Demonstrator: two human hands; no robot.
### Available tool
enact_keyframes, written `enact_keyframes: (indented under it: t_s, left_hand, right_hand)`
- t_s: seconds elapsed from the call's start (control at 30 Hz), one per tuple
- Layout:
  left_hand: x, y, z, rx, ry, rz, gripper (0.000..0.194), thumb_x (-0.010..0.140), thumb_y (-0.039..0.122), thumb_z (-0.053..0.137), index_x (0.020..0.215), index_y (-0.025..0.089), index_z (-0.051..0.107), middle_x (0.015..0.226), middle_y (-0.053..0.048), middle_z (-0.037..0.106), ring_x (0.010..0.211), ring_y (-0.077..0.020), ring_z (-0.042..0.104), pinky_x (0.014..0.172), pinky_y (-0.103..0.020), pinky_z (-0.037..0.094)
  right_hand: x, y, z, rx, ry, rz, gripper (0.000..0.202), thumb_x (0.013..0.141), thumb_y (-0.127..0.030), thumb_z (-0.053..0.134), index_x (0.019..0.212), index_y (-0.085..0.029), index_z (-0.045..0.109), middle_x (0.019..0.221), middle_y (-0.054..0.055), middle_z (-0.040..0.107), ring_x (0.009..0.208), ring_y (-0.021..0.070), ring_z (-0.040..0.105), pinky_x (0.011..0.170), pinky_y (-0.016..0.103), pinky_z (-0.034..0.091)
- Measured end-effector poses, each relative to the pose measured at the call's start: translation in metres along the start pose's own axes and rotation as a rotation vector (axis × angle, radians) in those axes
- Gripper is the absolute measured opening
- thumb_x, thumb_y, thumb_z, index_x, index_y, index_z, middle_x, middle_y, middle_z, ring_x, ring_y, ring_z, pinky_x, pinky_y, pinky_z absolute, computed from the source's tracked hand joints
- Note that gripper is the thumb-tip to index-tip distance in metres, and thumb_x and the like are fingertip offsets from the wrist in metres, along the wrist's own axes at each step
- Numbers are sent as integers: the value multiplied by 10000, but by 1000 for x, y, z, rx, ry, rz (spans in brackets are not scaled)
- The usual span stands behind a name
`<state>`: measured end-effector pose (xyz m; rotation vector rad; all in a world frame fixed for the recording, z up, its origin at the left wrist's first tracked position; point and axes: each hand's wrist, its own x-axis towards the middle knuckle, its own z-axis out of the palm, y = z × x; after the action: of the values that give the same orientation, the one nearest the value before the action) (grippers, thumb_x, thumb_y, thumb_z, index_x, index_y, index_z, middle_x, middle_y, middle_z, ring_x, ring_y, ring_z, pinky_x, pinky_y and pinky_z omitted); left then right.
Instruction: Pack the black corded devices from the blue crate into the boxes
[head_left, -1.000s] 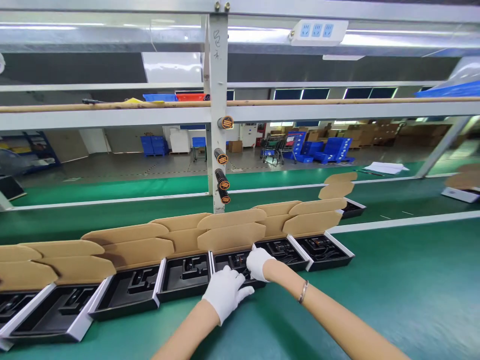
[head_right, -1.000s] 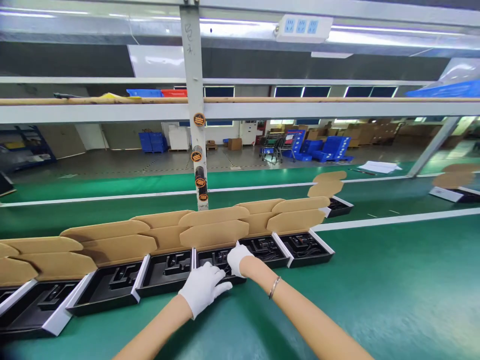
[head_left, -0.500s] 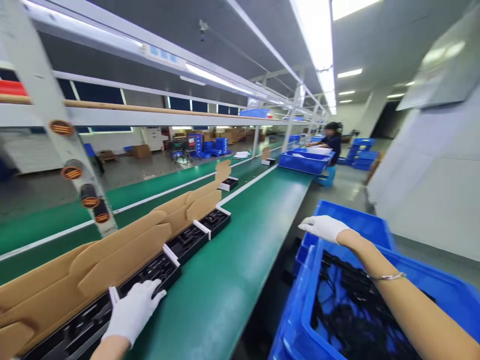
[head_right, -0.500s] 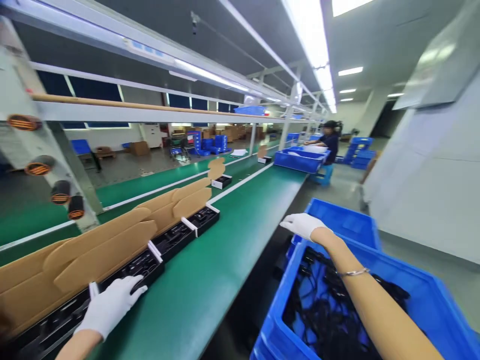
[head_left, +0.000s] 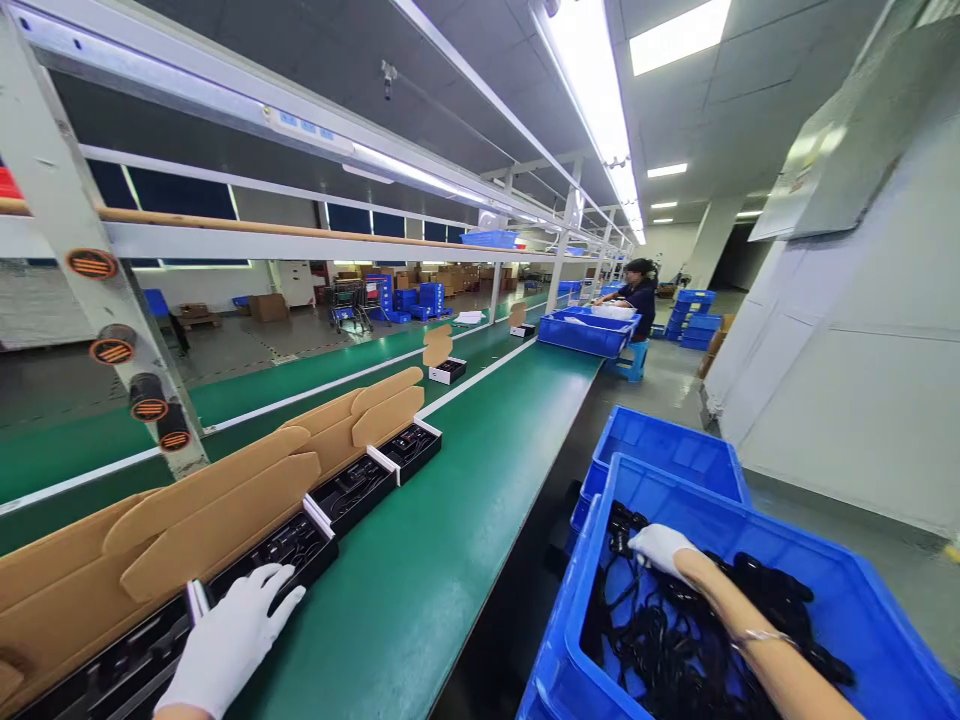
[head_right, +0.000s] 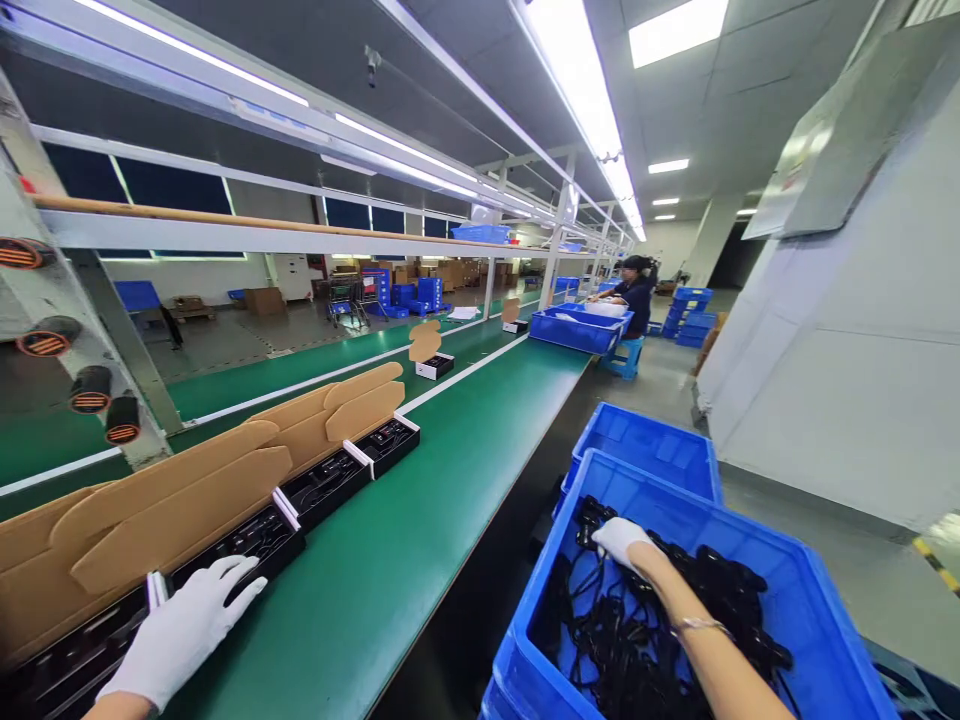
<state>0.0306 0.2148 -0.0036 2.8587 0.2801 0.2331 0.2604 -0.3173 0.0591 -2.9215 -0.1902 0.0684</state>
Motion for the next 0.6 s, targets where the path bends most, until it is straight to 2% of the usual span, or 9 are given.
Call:
enact_keyframes:
  t_s: [0.07, 0.13, 0.23, 0.3, 0.33, 0.4, 0.43, 0.5, 0.6]
  left_hand:
    - [-2, 11, -10, -57, 84, -18, 430, 823, 607, 454, 991, 320, 727, 1231, -68, 665, 1294, -351, 468, 1111, -598, 304]
    - [-3, 32, -20, -259, 194, -114, 452, 839, 601, 446, 1008, 279, 714, 1254, -92, 644, 1352, -357, 398, 1130, -616, 262]
    - [-5, 81, -26, -648, 270, -257, 500, 871, 594, 424, 1107, 226, 667, 1320, -112, 591, 1348, -337, 406, 1133, -564, 304]
    - [-8, 119, -22, -812, 253, -291, 545, 903, 604, 378, 1241, 230, 585, 1333, -99, 578, 1224, -280, 539, 1095, -480, 393]
    - [-10, 136, -19, -916, 209, -285, 587, 911, 639, 336, 1291, 241, 544, 1287, -95, 608, 1059, -237, 635, 995, -423, 489]
    - [-16, 163, -11, -1508, 74, -241, 740, 843, 753, 385, 1360, 229, 463, 1348, -145, 546, 873, -212, 674, 818, -389, 563]
    - [-19, 171, -9, -1724, 3, -228, 793, 800, 797, 415, 1348, 227, 467, 1287, -150, 579, 749, -185, 666, 689, -354, 570]
    - [-29, 173, -11, -1987, 5, -243, 796, 754, 796, 519, 1293, 210, 505, 1054, -112, 661, 561, -128, 595, 504, -269, 496]
    - [-51, 151, -25, -2044, 280, -345, 645, 746, 700, 650, 1137, 190, 582, 701, 12, 604, 390, -50, 415, 385, -190, 335]
  right_hand:
    - [-2, -1, -28, 19, 7, -32, 478, 824, -322, 475, 360, -234, 397, 457, 47, 555, 512, 216, 585, 603, 326, 448]
    - [-12, -14, -54, 87, 40, -79, 461, 878, -379, 389, 438, -245, 405, 513, 48, 577, 563, 219, 593, 637, 332, 453]
    - [-39, -67, -75, 300, 36, -162, 431, 893, -521, 337, 565, -259, 438, 515, 20, 565, 482, 193, 538, 566, 315, 444]
    - [-63, -119, -70, 419, -86, -231, 403, 883, -573, 341, 655, -268, 473, 504, -12, 569, 391, 164, 480, 502, 297, 432]
    - [-75, -146, -63, 448, -171, -287, 384, 884, -575, 347, 692, -271, 482, 506, -25, 579, 368, 154, 469, 482, 287, 428]
    - [-97, -197, -42, 448, -294, -446, 336, 899, -534, 357, 725, -275, 483, 514, -39, 596, 367, 146, 485, 454, 265, 410]
    - [-106, -219, -31, 420, -319, -561, 305, 903, -495, 376, 723, -273, 482, 526, -40, 608, 396, 147, 516, 460, 256, 407]
    - [-114, -260, -12, 322, -334, -855, 272, 909, -423, 414, 705, -263, 495, 568, -35, 636, 486, 150, 580, 488, 245, 403]
    - [-101, -326, 0, 244, -204, -1224, 321, 949, -384, 412, 686, -249, 536, 647, -28, 656, 600, 147, 617, 559, 241, 414]
